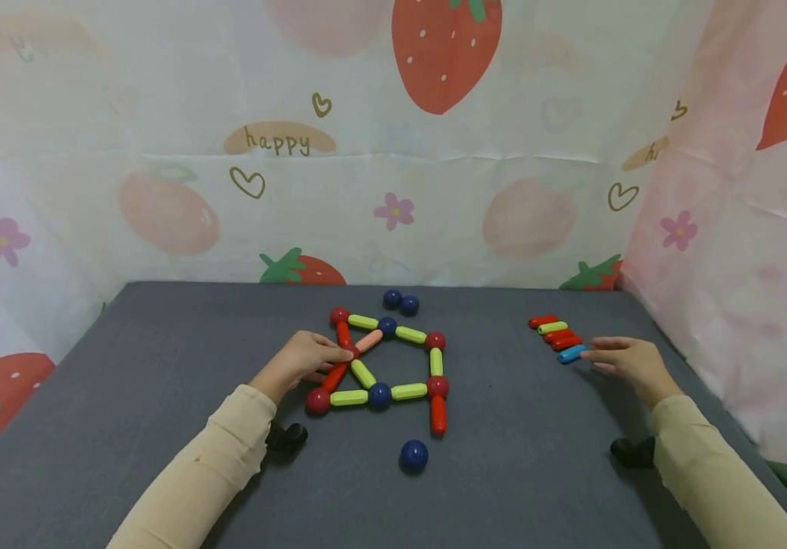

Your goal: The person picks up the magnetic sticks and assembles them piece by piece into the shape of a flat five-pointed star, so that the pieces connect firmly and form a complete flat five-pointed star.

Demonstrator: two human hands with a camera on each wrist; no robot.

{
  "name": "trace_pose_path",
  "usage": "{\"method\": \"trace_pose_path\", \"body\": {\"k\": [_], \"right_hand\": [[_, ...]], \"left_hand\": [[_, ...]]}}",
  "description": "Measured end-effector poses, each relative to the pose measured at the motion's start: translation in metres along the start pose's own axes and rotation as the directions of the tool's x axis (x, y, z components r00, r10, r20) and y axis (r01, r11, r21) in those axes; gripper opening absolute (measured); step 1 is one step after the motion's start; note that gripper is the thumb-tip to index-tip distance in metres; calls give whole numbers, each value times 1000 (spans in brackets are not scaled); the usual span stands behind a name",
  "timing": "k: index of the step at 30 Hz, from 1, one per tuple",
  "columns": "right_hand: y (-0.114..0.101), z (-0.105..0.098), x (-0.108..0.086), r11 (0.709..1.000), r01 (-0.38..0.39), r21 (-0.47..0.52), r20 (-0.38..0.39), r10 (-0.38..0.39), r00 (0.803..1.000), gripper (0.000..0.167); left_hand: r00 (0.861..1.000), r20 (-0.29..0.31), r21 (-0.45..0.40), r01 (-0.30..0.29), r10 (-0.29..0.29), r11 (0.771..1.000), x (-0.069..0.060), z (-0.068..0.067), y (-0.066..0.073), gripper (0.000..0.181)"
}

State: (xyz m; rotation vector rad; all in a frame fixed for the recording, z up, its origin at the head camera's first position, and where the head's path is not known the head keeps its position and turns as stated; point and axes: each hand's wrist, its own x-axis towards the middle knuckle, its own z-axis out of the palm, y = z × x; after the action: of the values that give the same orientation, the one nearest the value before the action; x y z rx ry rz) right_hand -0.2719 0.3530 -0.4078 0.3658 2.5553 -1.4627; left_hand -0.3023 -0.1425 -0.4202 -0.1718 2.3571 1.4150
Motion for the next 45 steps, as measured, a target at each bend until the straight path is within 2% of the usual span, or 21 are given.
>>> {"method": "trace_pose_path", "body": {"k": [4,8,18,24,29,32,35,41,45], "right_hand": [[0,0,3,1000,-30,7,12,30,999,75],[0,2,6,999,-24,44,36,22,999,73],[1,8,7,997,-19,78,83,13,997,58],[-4,17,4,1000,24,8,90,-25,996,53],[-14,27,5,992,29,-126,59,-22,998,50],[-21,37,3,982,36,-183,67,-24,997,45],[-29,50,-1,979,42,-199,90,-24,996,40],[-42,76,-15,956,107,-274,120,-77,990,31],[-50,93,-26,961,125,-245,155,-88,984,29]], "left_hand": [[1000,-7,10,19,-19,1000,0,0,0,40],[999,-11,16,32,-32,999,1,0,0,43],[1000,2,9,4,-4,1000,0,1,1,38],[1000,11,5,-6,6,1000,0,1,1,36],[1000,7,4,-4,4,1000,-1,1,1,37],[1000,4,0,3,-3,1000,-1,1,0,38],[1000,-1,-5,9,-9,1000,-1,1,0,38],[1000,1,-19,3,-3,1000,-1,1,-1,37],[1000,4,-15,3,-3,1000,0,1,-1,38]]}}
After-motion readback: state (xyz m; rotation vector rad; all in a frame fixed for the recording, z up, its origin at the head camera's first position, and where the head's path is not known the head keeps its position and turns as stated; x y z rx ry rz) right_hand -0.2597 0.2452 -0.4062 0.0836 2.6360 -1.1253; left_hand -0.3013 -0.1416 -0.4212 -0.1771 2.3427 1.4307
